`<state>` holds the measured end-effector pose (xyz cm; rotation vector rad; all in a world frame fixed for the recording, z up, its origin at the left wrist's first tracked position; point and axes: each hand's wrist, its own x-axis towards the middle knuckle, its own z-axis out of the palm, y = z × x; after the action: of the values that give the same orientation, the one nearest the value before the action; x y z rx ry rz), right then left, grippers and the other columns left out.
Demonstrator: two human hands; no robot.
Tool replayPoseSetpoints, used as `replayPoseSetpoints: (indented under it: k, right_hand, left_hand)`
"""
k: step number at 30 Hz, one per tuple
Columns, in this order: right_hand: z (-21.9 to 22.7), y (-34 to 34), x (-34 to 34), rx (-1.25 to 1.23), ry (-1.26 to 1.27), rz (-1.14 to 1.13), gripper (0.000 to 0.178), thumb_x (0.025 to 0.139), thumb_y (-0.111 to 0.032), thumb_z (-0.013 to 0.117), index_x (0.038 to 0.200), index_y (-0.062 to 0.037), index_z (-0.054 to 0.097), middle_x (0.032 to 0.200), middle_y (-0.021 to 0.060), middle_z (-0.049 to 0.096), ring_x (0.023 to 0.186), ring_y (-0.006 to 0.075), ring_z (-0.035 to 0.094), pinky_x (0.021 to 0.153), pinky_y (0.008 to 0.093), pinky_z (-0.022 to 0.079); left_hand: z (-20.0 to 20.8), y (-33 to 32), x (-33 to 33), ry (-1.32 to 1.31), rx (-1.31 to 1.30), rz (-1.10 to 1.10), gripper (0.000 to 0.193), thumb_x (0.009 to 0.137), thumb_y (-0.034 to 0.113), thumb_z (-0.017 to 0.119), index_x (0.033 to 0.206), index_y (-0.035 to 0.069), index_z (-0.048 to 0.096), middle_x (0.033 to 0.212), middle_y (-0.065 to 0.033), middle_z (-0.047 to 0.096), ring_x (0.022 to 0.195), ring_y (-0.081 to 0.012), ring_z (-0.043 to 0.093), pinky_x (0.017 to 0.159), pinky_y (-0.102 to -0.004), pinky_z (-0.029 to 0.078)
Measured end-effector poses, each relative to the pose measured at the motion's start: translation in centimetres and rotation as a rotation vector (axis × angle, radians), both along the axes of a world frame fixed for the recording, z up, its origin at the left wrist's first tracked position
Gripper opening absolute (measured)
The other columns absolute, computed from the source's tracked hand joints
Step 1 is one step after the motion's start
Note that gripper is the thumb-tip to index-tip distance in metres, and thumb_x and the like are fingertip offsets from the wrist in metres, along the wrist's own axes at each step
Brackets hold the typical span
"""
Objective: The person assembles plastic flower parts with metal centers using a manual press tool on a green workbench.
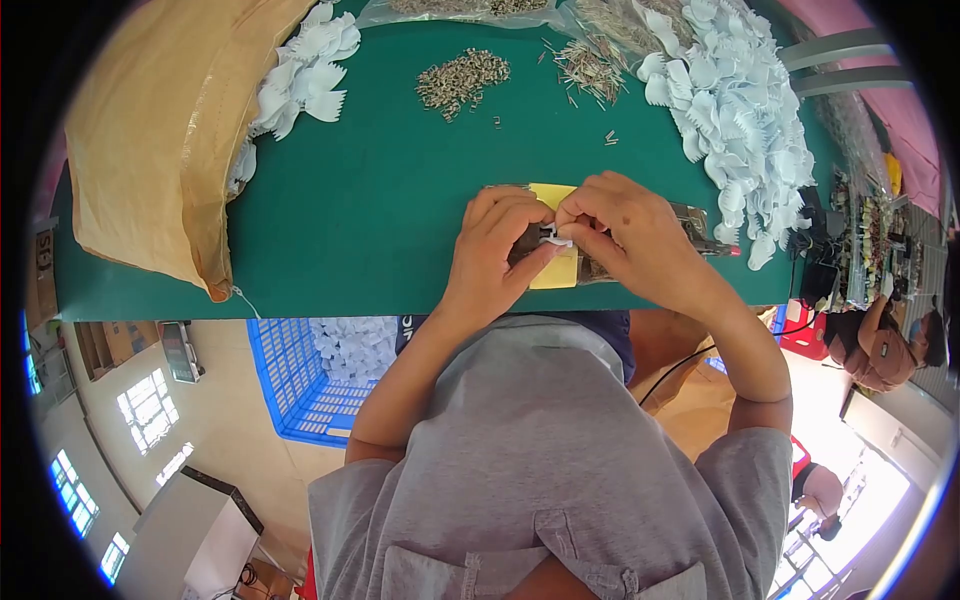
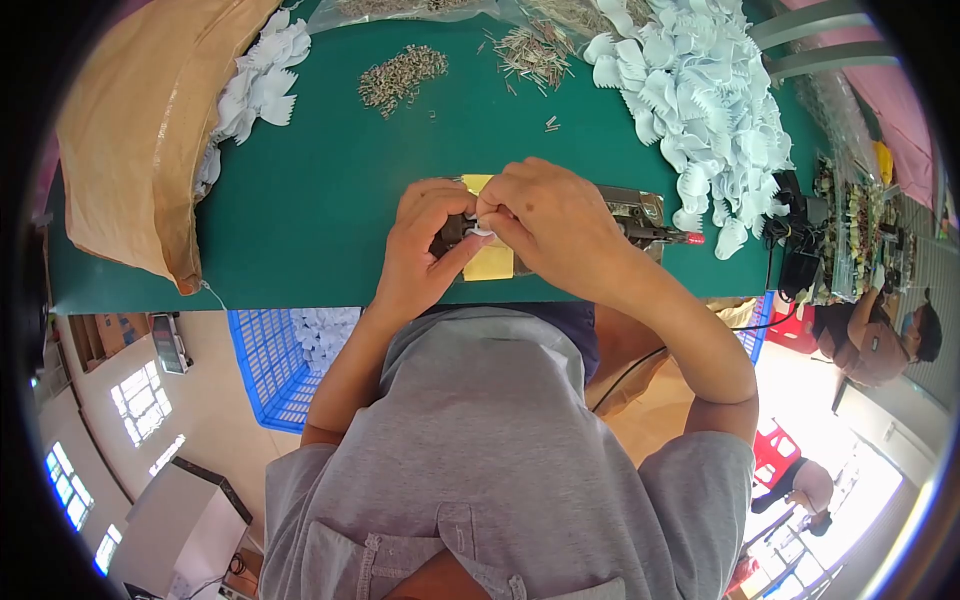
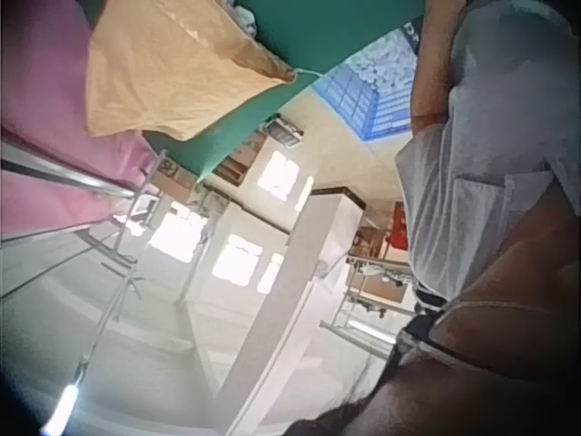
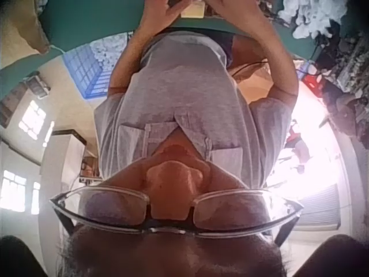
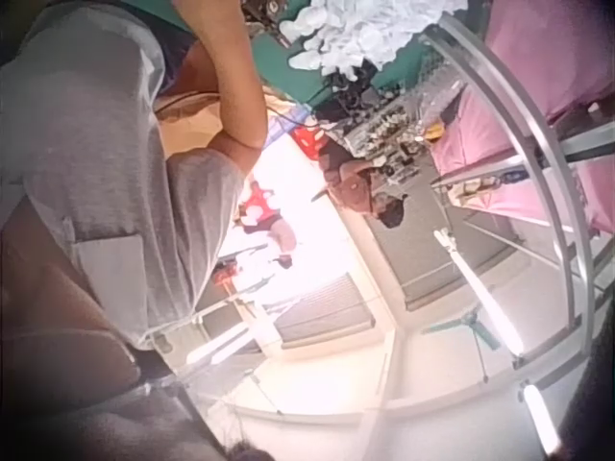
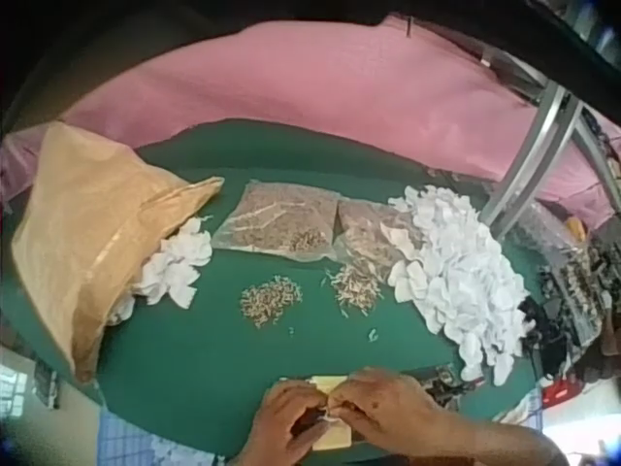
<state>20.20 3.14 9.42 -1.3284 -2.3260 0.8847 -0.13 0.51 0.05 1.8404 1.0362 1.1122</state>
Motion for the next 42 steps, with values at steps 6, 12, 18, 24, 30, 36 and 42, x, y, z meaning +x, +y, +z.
replayPoseSetpoints:
  k: [6, 12, 18, 24, 30, 36, 42]
  right_hand:
    - [-1.0, -1.4, -0.8, 0.139, 0.037, -0.111, 0.008, 0.086, -0.007, 0.074, 0.089, -0.0074, 0.066, 0.079, 0.0056, 0.064, 0.078, 0.0274, 0.063, 0.071, 0.0408, 0.050]
    - [-1.5, -1.4, -0.6, 0.096, 0.086, -0.191, 0.011, 0.085, -0.005, 0.077, 0.090, -0.0084, 0.068, 0.079, 0.0039, 0.065, 0.075, 0.0238, 0.063, 0.068, 0.0381, 0.049]
    - [-1.5, -2.2, 0.0, 0.001, 0.308, -0.255, 0.012, 0.088, -0.003, 0.078, 0.098, -0.0052, 0.072, 0.087, 0.0056, 0.067, 0.077, 0.0224, 0.061, 0.071, 0.0367, 0.052]
    - [-0.9, -2.1, -0.1, 0.068, 0.214, -0.210, 0.013, 0.089, -0.004, 0.077, 0.101, -0.0030, 0.072, 0.091, 0.0078, 0.068, 0.081, 0.0238, 0.063, 0.071, 0.0372, 0.053]
    - [-1.6, 1.8, 1.0, 0.189, 0.133, -0.269, 0.006, 0.091, -0.008, 0.071, 0.094, -0.0037, 0.073, 0.085, 0.0101, 0.067, 0.082, 0.0256, 0.064, 0.070, 0.0389, 0.052]
    - [1.5, 0.3, 0.7, 0.072, 0.151, -0.180, 0.005, 0.091, -0.007, 0.071, 0.092, -0.0034, 0.073, 0.083, 0.0085, 0.066, 0.081, 0.0256, 0.062, 0.070, 0.0385, 0.051]
    - [-0.5, 0.0, 0.2, 0.018, 0.091, -0.038, 0.004, 0.092, -0.004, 0.072, 0.096, -0.0025, 0.072, 0.082, 0.0070, 0.062, 0.082, 0.0240, 0.057, 0.070, 0.0371, 0.047]
  left_hand:
    - [-0.1, 0.0, 0.3, -0.053, -0.026, 0.023, 0.033, 0.082, 0.012, 0.084, 0.110, 0.007, 0.068, 0.114, -0.0079, 0.070, 0.116, -0.0311, 0.061, 0.098, -0.0434, 0.046]
    - [-0.1, 0.0, 0.2, -0.047, -0.014, 0.021, 0.034, 0.081, 0.013, 0.084, 0.110, 0.007, 0.068, 0.114, -0.0076, 0.070, 0.115, -0.0302, 0.061, 0.097, -0.0428, 0.045]
    - [-0.3, 0.1, 0.1, -0.038, 0.003, 0.009, 0.033, 0.081, 0.010, 0.084, 0.110, 0.007, 0.068, 0.114, -0.0075, 0.069, 0.116, -0.0300, 0.061, 0.097, -0.0431, 0.045]
    - [0.3, 0.0, 0.2, -0.044, -0.026, 0.019, 0.044, 0.080, 0.007, 0.085, 0.120, 0.007, 0.066, 0.122, -0.0096, 0.068, 0.119, -0.0326, 0.060, 0.099, -0.0439, 0.048]
    - [0.3, 0.0, 0.2, -0.049, -0.007, 0.062, 0.068, 0.080, 0.006, 0.087, 0.141, 0.007, 0.057, 0.144, -0.0134, 0.060, 0.130, -0.0341, 0.057, 0.108, -0.0426, 0.049]
    - [0.0, 0.0, 0.2, -0.061, -0.013, 0.076, 0.073, 0.079, 0.006, 0.087, 0.145, 0.007, 0.054, 0.146, -0.0134, 0.057, 0.130, -0.0328, 0.056, 0.109, -0.0423, 0.048]
    - [0.2, -0.1, 0.2, -0.040, -0.051, 0.058, 0.075, 0.080, 0.003, 0.087, 0.147, 0.008, 0.054, 0.143, -0.0133, 0.057, 0.127, -0.0290, 0.058, 0.108, -0.0403, 0.048]
